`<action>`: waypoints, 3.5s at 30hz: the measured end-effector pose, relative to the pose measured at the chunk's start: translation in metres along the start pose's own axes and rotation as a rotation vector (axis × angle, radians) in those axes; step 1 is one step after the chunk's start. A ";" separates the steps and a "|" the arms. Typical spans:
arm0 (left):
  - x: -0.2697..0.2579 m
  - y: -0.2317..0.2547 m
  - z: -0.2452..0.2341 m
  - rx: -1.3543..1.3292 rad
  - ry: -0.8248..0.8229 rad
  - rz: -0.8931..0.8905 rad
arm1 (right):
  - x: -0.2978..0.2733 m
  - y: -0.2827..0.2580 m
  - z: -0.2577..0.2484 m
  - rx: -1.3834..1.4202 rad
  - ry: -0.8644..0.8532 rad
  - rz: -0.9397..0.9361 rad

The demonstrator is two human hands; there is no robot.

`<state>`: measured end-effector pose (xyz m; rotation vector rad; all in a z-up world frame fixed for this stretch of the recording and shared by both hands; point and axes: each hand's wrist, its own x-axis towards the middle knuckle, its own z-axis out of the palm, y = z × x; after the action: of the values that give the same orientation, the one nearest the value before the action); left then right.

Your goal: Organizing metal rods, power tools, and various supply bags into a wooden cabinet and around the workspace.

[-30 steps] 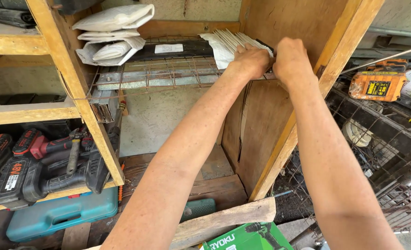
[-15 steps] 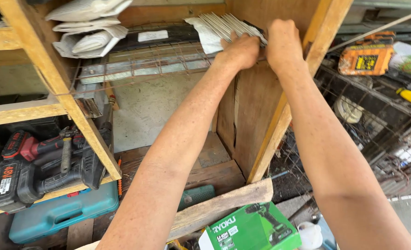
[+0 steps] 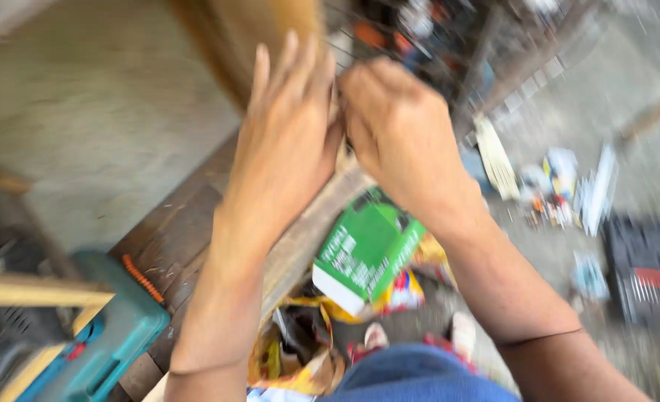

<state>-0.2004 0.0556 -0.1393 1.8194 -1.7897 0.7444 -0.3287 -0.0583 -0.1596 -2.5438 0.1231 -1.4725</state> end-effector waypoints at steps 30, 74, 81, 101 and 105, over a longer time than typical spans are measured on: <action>-0.103 0.486 0.511 -0.601 -1.363 -0.041 | -0.611 0.346 -0.261 -0.198 -0.983 1.067; -0.269 0.509 1.186 -0.275 -1.369 -0.036 | -1.055 0.754 0.019 -0.442 -0.917 1.242; -0.268 0.544 1.185 -0.369 -1.278 0.115 | -1.143 0.772 -0.049 -0.965 -0.608 1.271; -0.284 0.508 1.202 -0.373 -1.346 0.027 | -1.082 0.774 0.044 -0.634 -0.414 1.061; -0.281 0.504 1.196 -0.373 -1.405 0.004 | -1.121 0.794 0.029 -0.776 -0.475 1.384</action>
<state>-0.6451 -0.5577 -1.2303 2.1562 -2.3640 -1.1463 -0.8421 -0.6383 -1.2941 -2.0742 2.1123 -0.2360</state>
